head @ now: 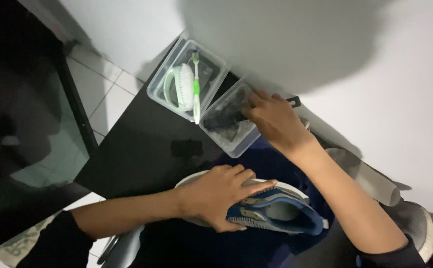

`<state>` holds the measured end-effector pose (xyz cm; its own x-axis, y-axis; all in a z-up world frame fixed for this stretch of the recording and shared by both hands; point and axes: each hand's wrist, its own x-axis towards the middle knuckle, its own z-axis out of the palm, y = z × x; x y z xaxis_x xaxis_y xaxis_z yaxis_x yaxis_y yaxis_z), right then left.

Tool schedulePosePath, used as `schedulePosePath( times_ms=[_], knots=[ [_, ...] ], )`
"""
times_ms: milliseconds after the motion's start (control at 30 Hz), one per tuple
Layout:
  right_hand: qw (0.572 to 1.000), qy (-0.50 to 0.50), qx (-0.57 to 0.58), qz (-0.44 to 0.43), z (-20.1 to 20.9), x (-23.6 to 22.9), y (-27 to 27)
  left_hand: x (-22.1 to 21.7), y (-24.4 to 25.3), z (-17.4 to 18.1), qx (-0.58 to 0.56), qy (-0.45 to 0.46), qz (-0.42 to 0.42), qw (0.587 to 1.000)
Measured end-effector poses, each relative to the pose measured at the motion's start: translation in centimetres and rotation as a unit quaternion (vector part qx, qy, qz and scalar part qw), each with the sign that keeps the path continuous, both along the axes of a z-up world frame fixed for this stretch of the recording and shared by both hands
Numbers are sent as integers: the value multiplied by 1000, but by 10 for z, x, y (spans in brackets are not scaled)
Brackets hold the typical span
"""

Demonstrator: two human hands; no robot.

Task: Cleaning a sneaker by scrubbing it with a brush and soapy water, then wiping it with a cloth.

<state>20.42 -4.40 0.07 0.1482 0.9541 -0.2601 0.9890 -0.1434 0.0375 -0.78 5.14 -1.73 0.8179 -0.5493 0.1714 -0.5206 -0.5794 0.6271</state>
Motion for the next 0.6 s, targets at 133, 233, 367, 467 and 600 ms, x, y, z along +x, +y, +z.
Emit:
schedulePosePath(
  times_ms=[133, 233, 367, 467, 600],
  knots=[
    [972, -209, 76, 71, -2, 0, -4, -4, 9, 11, 54, 16, -21, 998],
    [971, -222, 66, 63, 6, -3, -13, -26, 17, 19, 125, 92, -8, 988],
    [974, -194, 118, -5, 50, -21, -35, -55, 33, 30, 181, 265, 33, 947],
    [979, -190, 17, -66, 39, -17, -57, -85, 44, 8, 10, 113, 74, 991],
    [977, -80, 101, -172, 68, -32, -67, -101, 46, -5, -50, 12, 95, 994]
  ],
)
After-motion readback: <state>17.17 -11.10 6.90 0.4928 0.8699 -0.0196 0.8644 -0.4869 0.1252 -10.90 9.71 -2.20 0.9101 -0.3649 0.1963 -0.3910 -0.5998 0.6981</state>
